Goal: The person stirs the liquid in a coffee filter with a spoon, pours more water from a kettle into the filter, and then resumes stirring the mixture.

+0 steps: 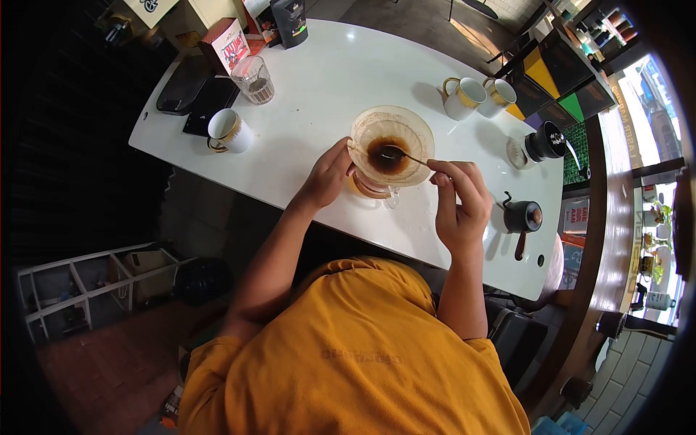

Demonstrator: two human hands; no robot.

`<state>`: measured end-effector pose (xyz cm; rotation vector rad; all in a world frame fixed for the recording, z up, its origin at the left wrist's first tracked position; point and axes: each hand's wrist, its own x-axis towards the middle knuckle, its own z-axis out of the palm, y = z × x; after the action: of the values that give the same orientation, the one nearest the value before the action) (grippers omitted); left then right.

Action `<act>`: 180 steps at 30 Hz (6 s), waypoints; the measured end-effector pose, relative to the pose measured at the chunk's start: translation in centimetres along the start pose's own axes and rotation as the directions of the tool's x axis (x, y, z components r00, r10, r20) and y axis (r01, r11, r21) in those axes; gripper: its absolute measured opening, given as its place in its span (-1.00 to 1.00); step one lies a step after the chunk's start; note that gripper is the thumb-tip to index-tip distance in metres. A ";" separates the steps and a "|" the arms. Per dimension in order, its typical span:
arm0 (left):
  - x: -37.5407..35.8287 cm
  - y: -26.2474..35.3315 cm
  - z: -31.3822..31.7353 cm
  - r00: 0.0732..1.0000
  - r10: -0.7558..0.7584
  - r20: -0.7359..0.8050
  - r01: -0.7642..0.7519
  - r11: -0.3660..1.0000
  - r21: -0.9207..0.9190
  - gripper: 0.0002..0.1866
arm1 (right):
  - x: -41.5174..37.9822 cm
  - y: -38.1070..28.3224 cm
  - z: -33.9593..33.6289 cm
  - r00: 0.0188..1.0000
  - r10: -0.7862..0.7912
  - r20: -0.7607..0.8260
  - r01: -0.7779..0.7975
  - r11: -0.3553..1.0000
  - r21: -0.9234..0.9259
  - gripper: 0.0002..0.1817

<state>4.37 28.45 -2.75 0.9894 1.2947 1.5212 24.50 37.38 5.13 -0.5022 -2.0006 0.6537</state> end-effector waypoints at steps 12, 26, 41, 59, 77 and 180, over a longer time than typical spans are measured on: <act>0.0 -0.2 0.2 1.000 -0.018 -0.017 0.017 0.999 -0.027 -0.60 | -0.2 0.6 0.3 0.999 -0.016 0.035 0.018 0.999 -0.051 -0.82; -0.4 -0.7 0.3 1.000 0.000 -0.030 0.000 1.000 0.013 -0.61 | -1.5 0.4 0.6 0.997 0.074 0.020 -0.075 0.995 0.068 -0.83; 0.2 -0.9 0.3 0.999 0.041 -0.003 -0.041 0.999 -0.002 -0.63 | -1.0 1.0 0.9 1.000 0.030 0.001 -0.030 0.999 0.018 -0.84; -0.1 -0.3 0.6 0.999 0.026 -0.028 -0.026 1.000 0.007 -0.63 | -1.6 0.9 1.0 0.999 0.021 -0.043 -0.021 1.000 0.010 -0.84; 0.0 -0.3 0.4 1.000 -0.003 -0.007 0.003 1.000 0.009 -0.62 | -1.4 0.1 0.7 0.994 -0.041 -0.099 0.034 0.997 -0.071 -0.79; -0.1 -1.1 -0.6 0.998 0.037 0.050 -0.045 0.983 0.177 -0.72 | -0.9 -1.2 1.4 0.986 0.128 -0.104 -0.143 0.979 -0.146 -0.78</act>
<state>3.98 28.22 -3.90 1.1653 1.4039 1.4228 23.57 35.61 4.72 -0.7542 -1.9483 0.5501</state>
